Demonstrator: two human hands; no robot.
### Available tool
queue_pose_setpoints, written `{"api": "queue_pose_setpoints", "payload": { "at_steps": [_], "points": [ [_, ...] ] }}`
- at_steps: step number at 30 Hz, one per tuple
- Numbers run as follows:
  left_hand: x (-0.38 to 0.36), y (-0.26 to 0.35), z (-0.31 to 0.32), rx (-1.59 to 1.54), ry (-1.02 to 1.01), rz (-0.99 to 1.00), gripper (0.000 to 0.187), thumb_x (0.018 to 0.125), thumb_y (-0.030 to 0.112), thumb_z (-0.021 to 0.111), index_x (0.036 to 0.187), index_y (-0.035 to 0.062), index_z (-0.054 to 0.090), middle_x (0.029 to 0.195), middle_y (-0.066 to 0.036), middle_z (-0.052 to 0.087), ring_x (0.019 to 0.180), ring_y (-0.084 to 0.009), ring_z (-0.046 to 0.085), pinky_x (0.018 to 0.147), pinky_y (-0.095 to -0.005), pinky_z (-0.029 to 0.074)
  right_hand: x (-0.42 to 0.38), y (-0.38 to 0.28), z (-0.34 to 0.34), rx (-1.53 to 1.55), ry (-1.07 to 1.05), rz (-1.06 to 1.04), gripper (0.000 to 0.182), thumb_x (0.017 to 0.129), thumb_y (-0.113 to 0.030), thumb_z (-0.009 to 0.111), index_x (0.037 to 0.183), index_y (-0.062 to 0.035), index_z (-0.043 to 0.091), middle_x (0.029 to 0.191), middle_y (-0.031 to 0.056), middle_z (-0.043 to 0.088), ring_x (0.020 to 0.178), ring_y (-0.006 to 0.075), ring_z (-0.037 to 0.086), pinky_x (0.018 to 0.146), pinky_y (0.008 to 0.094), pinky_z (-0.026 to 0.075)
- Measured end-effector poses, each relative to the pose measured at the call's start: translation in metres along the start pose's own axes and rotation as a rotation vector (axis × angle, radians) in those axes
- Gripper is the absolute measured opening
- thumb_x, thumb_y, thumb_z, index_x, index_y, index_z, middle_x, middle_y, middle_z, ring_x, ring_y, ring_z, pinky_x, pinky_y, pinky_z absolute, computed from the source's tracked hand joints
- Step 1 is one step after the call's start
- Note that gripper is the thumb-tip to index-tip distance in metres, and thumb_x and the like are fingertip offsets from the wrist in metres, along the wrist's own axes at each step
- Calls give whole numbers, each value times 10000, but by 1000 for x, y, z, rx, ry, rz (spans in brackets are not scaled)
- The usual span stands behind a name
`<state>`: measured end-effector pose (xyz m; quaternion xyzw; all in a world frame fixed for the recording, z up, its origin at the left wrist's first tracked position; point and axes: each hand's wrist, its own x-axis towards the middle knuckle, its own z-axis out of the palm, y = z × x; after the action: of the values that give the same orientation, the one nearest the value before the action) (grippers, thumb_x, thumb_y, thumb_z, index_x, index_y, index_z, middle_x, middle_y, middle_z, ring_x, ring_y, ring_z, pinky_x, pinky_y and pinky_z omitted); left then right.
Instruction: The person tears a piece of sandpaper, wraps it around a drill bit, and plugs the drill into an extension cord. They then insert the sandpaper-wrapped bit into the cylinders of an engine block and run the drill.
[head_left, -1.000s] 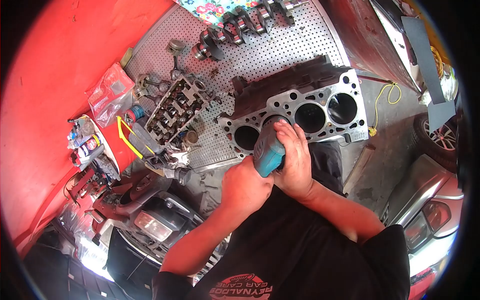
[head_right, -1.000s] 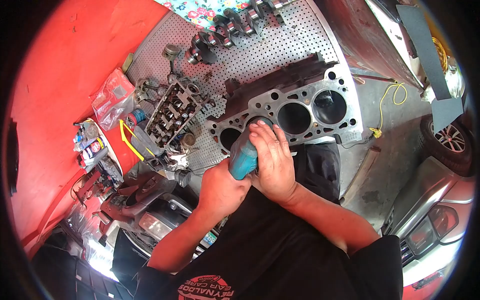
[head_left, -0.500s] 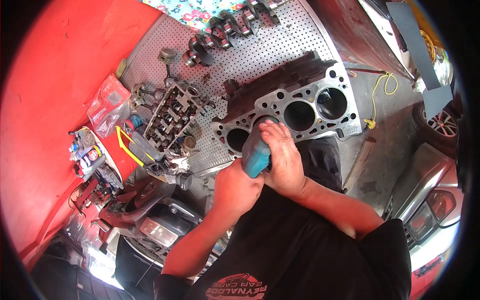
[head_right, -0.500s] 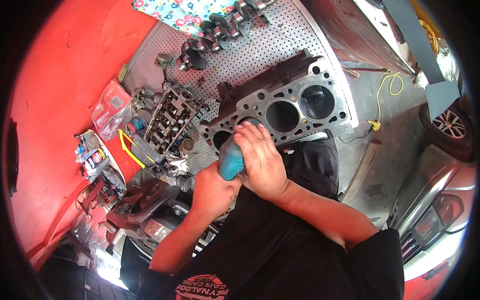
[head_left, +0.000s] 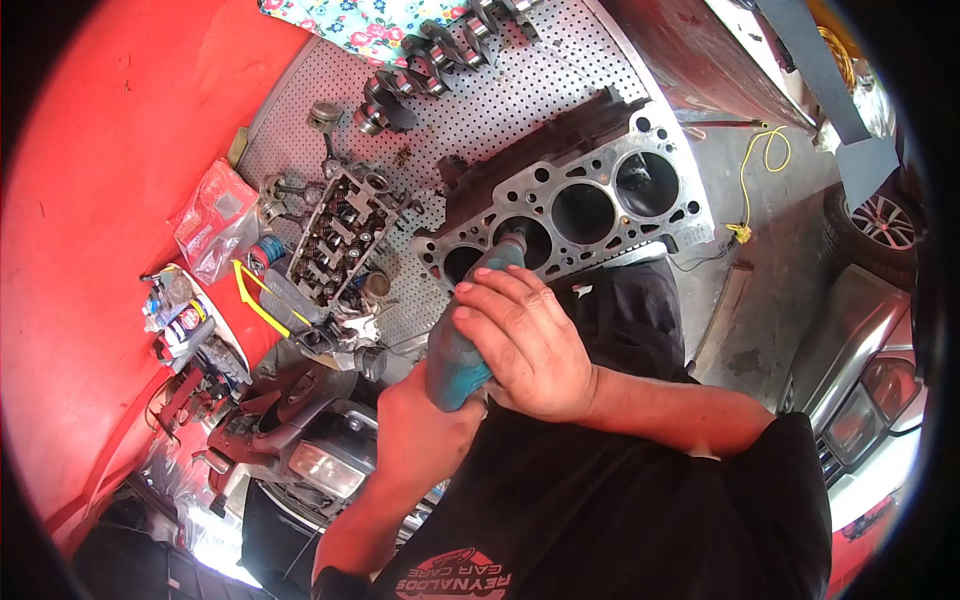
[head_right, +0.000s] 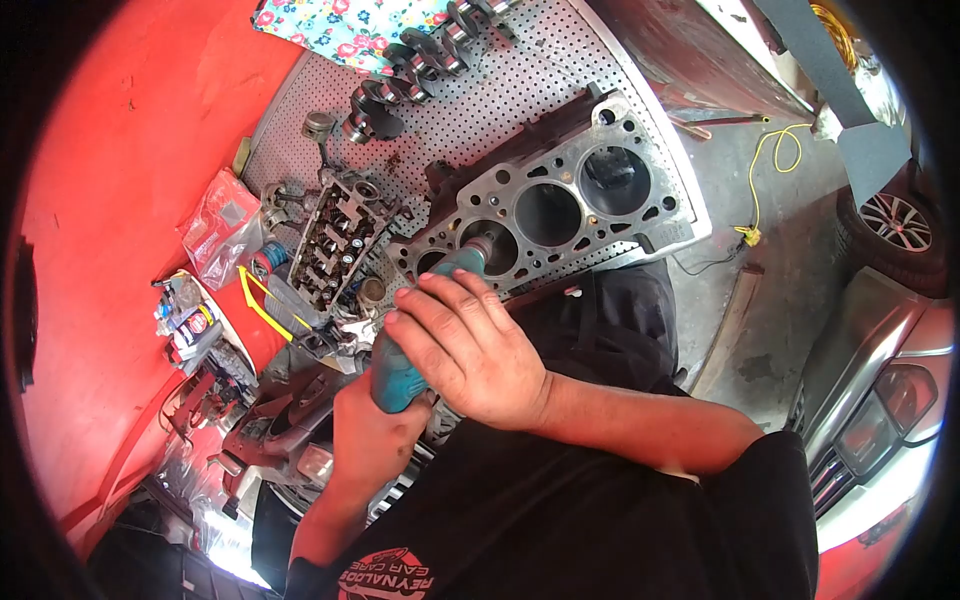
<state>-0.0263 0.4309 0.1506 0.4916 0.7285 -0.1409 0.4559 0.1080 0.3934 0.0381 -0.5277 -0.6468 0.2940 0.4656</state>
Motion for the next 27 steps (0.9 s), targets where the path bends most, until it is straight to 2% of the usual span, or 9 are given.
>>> {"api": "queue_pose_setpoints", "payload": {
  "at_steps": [4,8,11,15,18,27],
  "points": [
    [-10,4,-7,26,7,18,287,790,171,710,984,-33,657,830,-237,705,842,-390,731,748,-419,562,3,-7,-3,10,36,-42,488,778,-128,660,1249,-7,617,1258,171,626,1156,361,615,1001,529,505],
    [-3,11,-1,73,11,-17,287,786,176,707,977,-33,661,830,-227,709,830,-406,720,747,-418,560,-2,1,0,38,47,2,535,745,-92,674,1265,5,593,1283,182,599,1177,374,596,1029,537,495],
    [13,5,11,123,7,38,296,779,183,705,978,-32,664,822,-231,706,822,-411,716,741,-420,557,-10,15,5,32,39,44,564,729,-74,667,1278,15,572,1299,185,587,1185,382,592,1044,534,490],
    [29,5,26,16,-20,38,293,765,182,701,933,-52,650,773,-246,684,774,-410,706,721,-438,550,-18,27,8,36,1,119,622,702,-67,682,1300,31,538,1320,194,574,1239,400,573,1083,534,460],
    [38,1,34,73,10,84,281,763,174,693,906,-62,641,753,-245,674,753,-410,698,709,-441,547,-22,34,13,40,-2,150,671,683,-58,694,1322,33,514,1348,202,555,1290,399,541,1124,526,424],
    [52,8,41,116,2,38,304,762,198,682,921,-59,657,793,-259,683,792,-418,704,728,-447,547,-25,44,19,60,3,197,695,683,-34,690,1344,28,484,1367,205,534,1321,399,511,1154,524,392]
  ]
}}
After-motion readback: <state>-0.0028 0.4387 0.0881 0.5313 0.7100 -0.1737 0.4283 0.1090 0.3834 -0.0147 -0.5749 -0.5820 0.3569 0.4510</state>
